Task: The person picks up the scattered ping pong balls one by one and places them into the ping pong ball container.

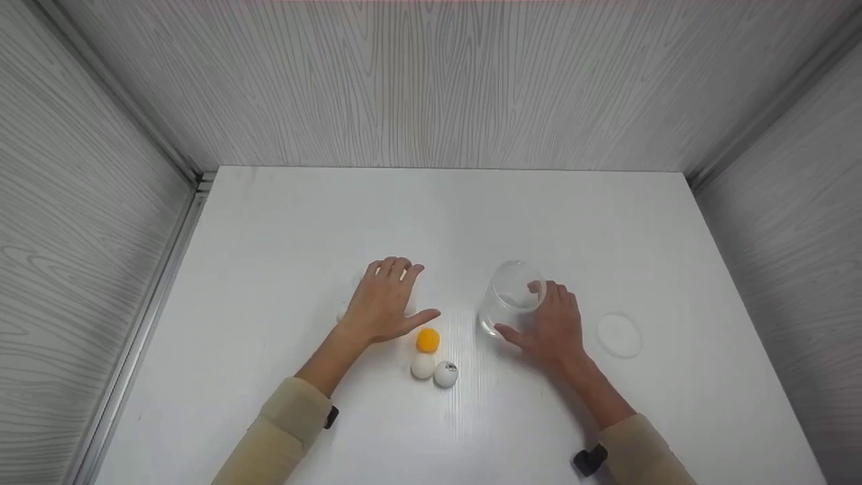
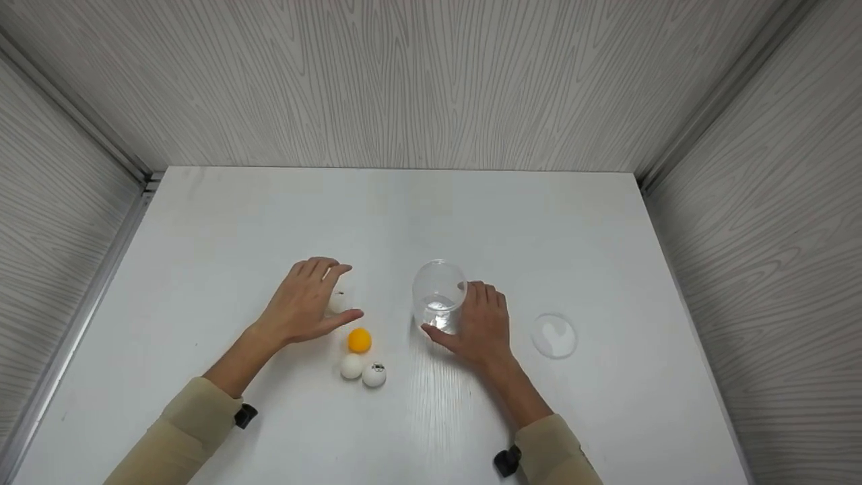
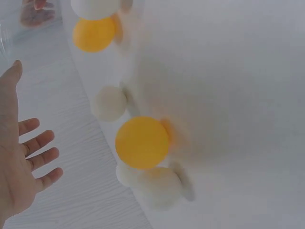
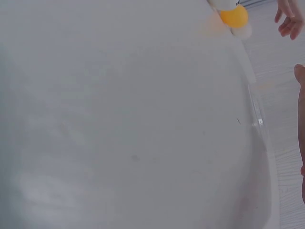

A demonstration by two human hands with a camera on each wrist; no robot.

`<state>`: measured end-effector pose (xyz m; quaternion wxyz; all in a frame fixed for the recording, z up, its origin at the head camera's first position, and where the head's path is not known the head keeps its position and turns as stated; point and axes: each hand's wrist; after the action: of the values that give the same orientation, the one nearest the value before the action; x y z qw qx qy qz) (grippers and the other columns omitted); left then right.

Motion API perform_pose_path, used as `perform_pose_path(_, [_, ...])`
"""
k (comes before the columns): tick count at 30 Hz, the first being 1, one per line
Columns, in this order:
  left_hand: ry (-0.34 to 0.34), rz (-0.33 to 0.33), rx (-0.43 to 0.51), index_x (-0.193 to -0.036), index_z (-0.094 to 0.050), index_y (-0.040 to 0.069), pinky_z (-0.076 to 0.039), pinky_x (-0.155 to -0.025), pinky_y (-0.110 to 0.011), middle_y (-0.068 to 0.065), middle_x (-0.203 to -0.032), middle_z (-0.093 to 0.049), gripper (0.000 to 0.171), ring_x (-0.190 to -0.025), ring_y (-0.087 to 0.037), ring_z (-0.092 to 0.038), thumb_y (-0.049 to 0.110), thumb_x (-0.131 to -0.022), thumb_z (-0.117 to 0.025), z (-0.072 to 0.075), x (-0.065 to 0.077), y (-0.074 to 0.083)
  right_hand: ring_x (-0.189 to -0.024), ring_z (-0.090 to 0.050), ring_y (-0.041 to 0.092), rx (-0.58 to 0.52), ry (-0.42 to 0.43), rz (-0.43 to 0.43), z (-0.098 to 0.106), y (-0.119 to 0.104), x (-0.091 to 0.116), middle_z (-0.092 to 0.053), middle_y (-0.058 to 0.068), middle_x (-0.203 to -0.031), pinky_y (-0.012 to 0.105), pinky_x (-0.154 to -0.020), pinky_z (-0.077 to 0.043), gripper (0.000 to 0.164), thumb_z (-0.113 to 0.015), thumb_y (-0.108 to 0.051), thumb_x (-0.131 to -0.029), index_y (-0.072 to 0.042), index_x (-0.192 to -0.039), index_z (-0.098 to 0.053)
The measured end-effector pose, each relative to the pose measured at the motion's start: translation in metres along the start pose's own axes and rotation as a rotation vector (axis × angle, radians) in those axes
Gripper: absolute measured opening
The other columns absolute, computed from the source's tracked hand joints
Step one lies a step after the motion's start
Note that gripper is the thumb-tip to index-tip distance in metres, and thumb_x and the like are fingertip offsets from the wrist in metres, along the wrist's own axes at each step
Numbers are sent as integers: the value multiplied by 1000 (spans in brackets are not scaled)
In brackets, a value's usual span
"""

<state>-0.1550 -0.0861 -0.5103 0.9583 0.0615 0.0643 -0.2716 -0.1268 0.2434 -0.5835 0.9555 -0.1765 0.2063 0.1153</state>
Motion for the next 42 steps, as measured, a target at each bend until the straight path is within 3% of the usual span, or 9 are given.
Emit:
perform_pose_path(12, [-31, 46, -2, -146, -56, 8, -48, -116, -51, -16, -138, -63, 80, -131, -35, -58, 71, -97, -56, -6, 13, -29, -101, -61, 38, 3, -7, 4, 1, 0, -1, -64, 19, -107, 51, -90, -50, 95, -79, -72, -67, -1, -125, -55])
perform_pose_path(18, [-48, 131, 69, -147, -54, 8, -47, -117, -53, -17, -141, -61, 79, -134, -36, -56, 68, -97, -59, -7, 19, -46, -103, -62, 39, -7, -10, 3, 1, 0, -1, -64, 19, -107, 51, -91, -50, 94, -78, -73, -69, 0, -125, -56])
perform_pose_path(25, [-2, 212, 150, -146, -54, 7, -49, -112, -52, -18, -139, -61, 70, -130, -38, -56, 56, -97, -68, -14, 23, -68, -103, -61, 39, 25, -1, 36, 1, 2, -1, -64, 19, -106, 50, -87, -49, 96, -73, -78, -70, 0, -123, -56])
perform_pose_path(42, [-44, 295, 158, -146, -55, 10, -53, -106, -50, -17, -138, -62, 59, -126, -37, -58, 44, -100, -67, -30, 16, -80, -103, -61, 38, 2, -5, 39, 0, 2, -2, -63, 18, -107, 50, -88, -50, 96, -74, -77, -70, 0, -124, -55])
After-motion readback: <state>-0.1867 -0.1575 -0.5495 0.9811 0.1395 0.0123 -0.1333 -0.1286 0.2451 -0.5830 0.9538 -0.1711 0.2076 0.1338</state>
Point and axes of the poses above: each hand's wrist, its own x-axis away from the middle knuckle, its own z-axis out of the back of the hand, y = z × x
